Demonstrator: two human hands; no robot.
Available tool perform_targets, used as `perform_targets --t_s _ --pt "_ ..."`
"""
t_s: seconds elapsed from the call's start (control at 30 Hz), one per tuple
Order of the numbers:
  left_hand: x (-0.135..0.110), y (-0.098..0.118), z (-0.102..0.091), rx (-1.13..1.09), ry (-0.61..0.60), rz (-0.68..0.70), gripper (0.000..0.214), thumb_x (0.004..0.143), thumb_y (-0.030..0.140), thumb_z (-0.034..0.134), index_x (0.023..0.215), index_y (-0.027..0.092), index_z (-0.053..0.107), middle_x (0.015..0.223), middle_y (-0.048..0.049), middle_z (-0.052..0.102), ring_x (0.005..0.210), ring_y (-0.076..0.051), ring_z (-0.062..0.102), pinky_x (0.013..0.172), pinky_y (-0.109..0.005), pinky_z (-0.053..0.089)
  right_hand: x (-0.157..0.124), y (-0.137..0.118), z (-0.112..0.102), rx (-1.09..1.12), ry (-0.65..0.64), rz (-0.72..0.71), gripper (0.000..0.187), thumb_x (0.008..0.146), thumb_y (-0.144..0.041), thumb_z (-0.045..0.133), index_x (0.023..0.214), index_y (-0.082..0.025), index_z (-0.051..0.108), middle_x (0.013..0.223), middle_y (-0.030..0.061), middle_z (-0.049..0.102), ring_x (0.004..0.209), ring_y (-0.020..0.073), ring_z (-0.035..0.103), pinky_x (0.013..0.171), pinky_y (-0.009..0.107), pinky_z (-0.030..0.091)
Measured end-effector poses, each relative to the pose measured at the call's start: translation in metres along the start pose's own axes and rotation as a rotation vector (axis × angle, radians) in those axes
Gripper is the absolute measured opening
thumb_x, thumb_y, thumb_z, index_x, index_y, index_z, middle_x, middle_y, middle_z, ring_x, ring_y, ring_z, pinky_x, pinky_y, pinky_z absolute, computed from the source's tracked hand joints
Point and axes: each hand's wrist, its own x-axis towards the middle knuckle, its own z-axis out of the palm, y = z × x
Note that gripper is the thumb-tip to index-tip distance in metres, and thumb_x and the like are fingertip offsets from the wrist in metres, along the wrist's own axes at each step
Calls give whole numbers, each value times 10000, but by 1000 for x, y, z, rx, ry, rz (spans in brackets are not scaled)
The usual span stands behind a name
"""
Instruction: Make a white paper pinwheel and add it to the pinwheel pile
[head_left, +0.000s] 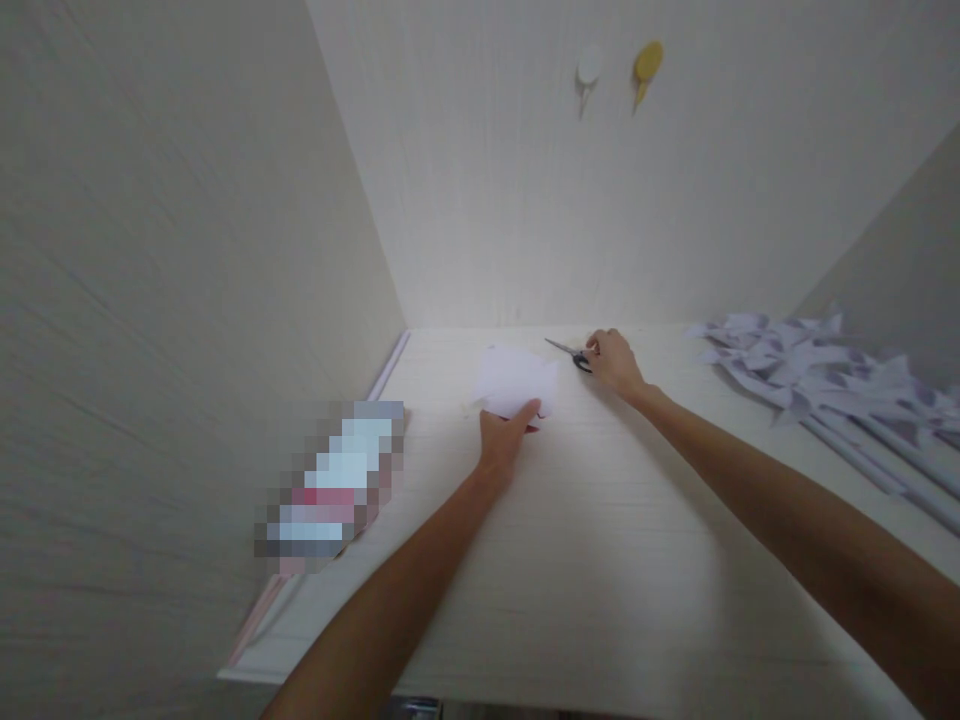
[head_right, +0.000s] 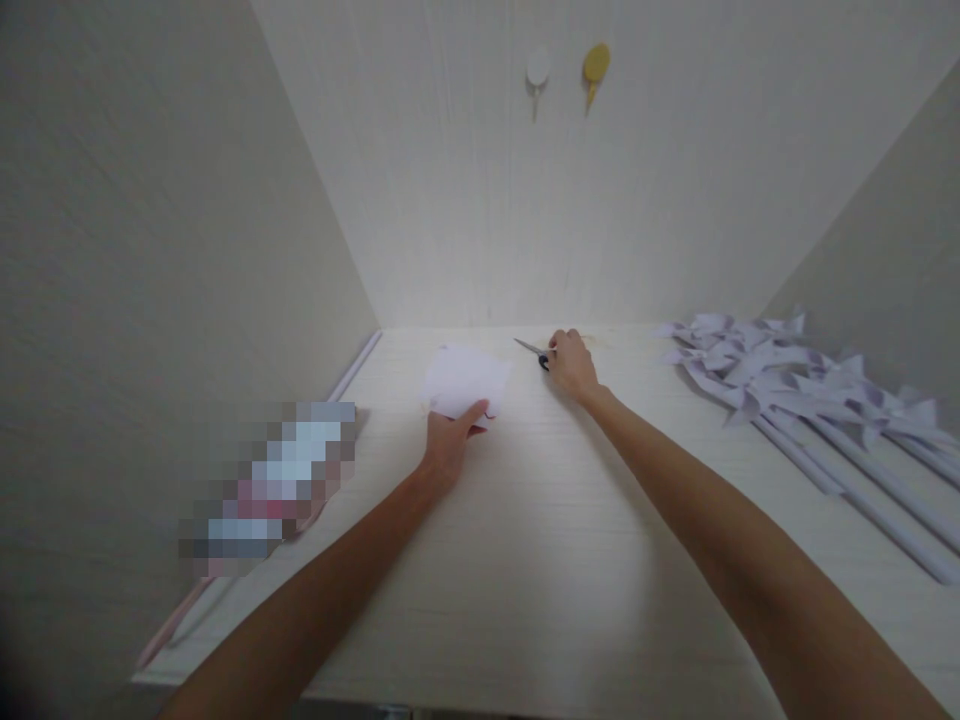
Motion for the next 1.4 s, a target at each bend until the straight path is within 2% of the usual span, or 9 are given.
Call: perform_targets --t_s 0.1,0.2,0.27,0.47,0.9,1.03,1.17,1.3,1.4 --pt "1 -1 0 13 29 9 211 523 274 687 640 123 599 657 -44 632 547 -112 565 453 -205 466 -32 -17 -2 215 -31 -23 407 856 -397 248 810 -125 548 787 90 583 637 133 529 560 245 396" --pt "-1 1 1 18 24 12 222 525 276 685 663 120 608 665 -48 637 540 -110 559 447 -209 458 -73 -33 -1 872 -257 113 488 767 -577 317 677 -142 518 656 36 547 453 79 434 441 225 331" --pt "-3 2 1 21 -25 18 236 528 282 683 688 120 619 692 -52 647 554 -115 566 455 -216 458 -96 -40 -1 1026 -354 151 496 715 -615 383 626 -145 514 570 10 505 433 72 409 425 214 300" --pt "-11 6 3 73 -192 32 191 538 271 675 660 130 635 617 -27 637 525 -113 558 449 -211 440 -119 -40 3 910 -282 44 442 714 -573 433 599 -158 528 439 -41 408 404 73 335 403 215 233" --pt "-11 2 1 72 -151 14 246 520 259 696 704 117 613 650 -20 618 499 -87 525 404 -179 416 -119 -35 -1 963 -335 -45 289 629 -395 608 554 -168 446 449 -72 387 430 52 324 422 203 223" --pt "-8 -2 -2 91 -194 21 262 527 283 692 710 113 612 646 -20 618 510 -92 522 412 -186 399 -117 -32 -1 1229 -385 51 274 655 -410 589 598 -169 472 478 -58 443 431 56 378 412 197 250" --pt "-7 -4 -4 232 -317 -22 275 504 245 699 726 102 620 643 -23 629 512 -100 519 431 -200 388 -111 -27 0 1532 -192 247 252 615 -392 629 625 -169 511 528 -55 461 434 43 380 366 173 213" --pt "-9 -3 -5 299 -455 -17 313 514 208 687 811 123 637 746 -33 661 607 -127 564 506 -219 422 -106 -18 -3 1583 -87 316 209 550 -317 689 593 -156 562 486 -62 439 410 27 339 338 165 167" --pt "-9 -1 -5 295 -459 -12 312 524 209 682 820 122 641 797 -49 670 656 -146 581 571 -244 447 -103 -11 -5 1562 -103 316 181 515 -265 716 571 -152 586 472 -60 467 398 18 332 338 164 178"
